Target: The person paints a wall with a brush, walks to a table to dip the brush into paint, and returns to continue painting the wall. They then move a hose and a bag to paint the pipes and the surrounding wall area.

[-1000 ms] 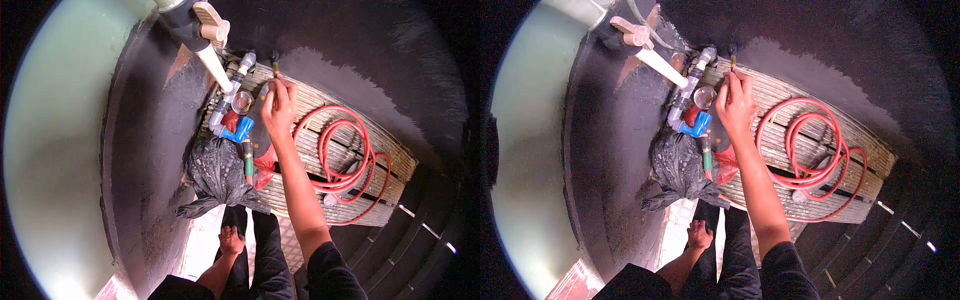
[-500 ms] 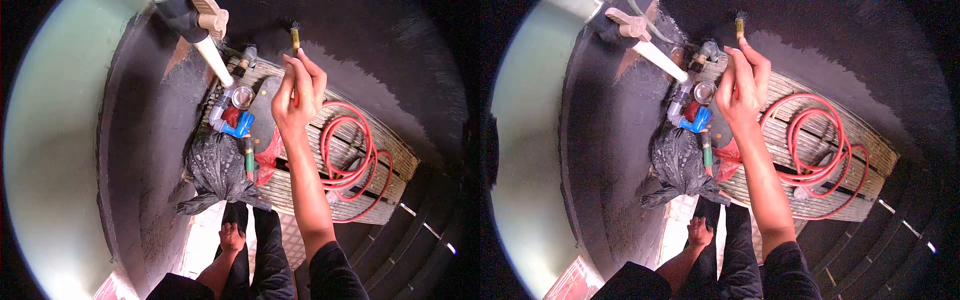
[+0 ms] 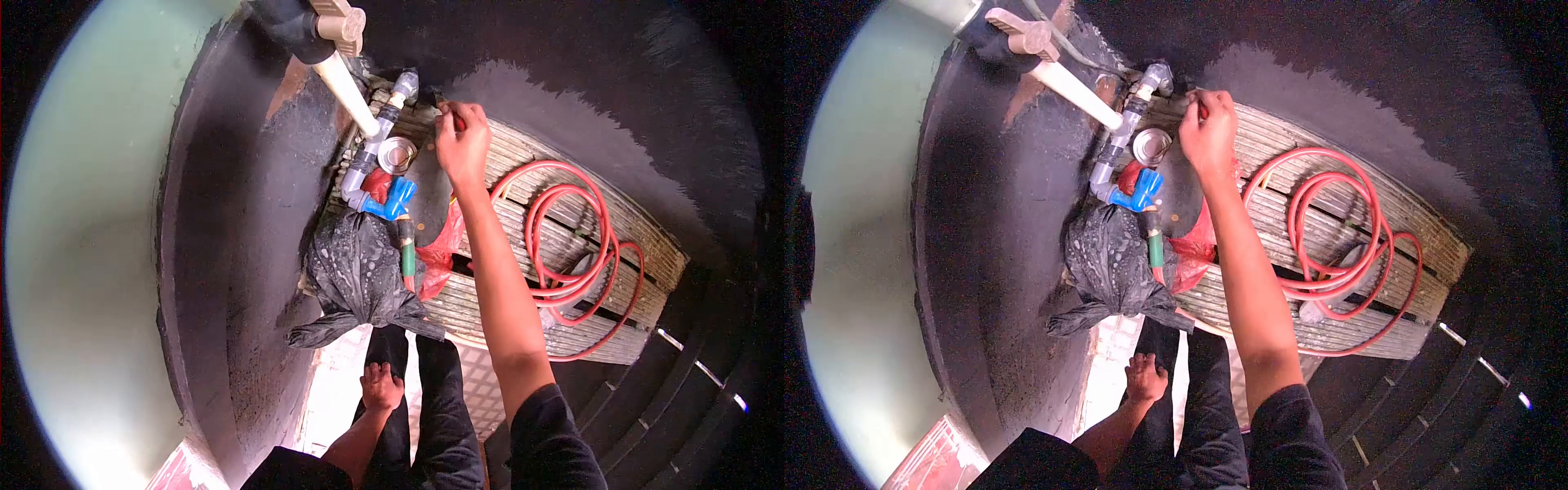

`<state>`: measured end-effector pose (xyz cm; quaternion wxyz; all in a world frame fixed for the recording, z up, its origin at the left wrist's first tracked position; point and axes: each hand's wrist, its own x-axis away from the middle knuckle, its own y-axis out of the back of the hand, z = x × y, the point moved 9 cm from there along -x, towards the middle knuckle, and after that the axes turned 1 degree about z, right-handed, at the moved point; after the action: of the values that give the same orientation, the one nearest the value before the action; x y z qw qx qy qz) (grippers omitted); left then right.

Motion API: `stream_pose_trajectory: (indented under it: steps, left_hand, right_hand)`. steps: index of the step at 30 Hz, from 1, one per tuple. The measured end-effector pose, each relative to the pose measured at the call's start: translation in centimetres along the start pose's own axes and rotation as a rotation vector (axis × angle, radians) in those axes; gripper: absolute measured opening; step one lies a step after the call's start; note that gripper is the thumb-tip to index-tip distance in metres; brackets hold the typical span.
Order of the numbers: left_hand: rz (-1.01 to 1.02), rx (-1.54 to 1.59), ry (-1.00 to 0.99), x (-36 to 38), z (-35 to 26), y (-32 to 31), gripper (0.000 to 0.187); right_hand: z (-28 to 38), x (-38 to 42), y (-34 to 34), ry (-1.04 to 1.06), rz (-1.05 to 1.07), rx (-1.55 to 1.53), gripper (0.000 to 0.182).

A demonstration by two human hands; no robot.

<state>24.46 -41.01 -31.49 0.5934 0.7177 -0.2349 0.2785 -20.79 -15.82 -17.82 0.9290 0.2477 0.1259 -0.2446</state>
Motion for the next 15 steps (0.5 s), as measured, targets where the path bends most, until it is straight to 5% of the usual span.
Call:
stream_pose_trajectory:
  steps: [3, 6, 10, 15]
  left_hand:
    - [-0.019, 0.019, 0.003, 0.0, -0.1, 0.2, 0.032]
    - [-0.042, -0.001, -0.006, 0.1, -0.2, 0.3, 0.032]
    - [-0.023, 0.008, -0.005, -0.2, -0.3, 0.2, 0.035]
    - [-0.036, 0.018, -0.032, -0.1, -0.2, -0.1, 0.038]
  right_hand:
    - [0.8, -0.7, 0.7, -0.058, 0.005, 0.023, 0.013]
    - [5.0, 0.1, 3.5, 0.223, -0.211, -0.056, 0.014]
    - [7.7, 2.5, 4.0, 0.399, -0.229, 0.047, 0.011]
    - [-1.4, 0.6, -0.3, -0.022, 0.008, -0.005, 0.013]
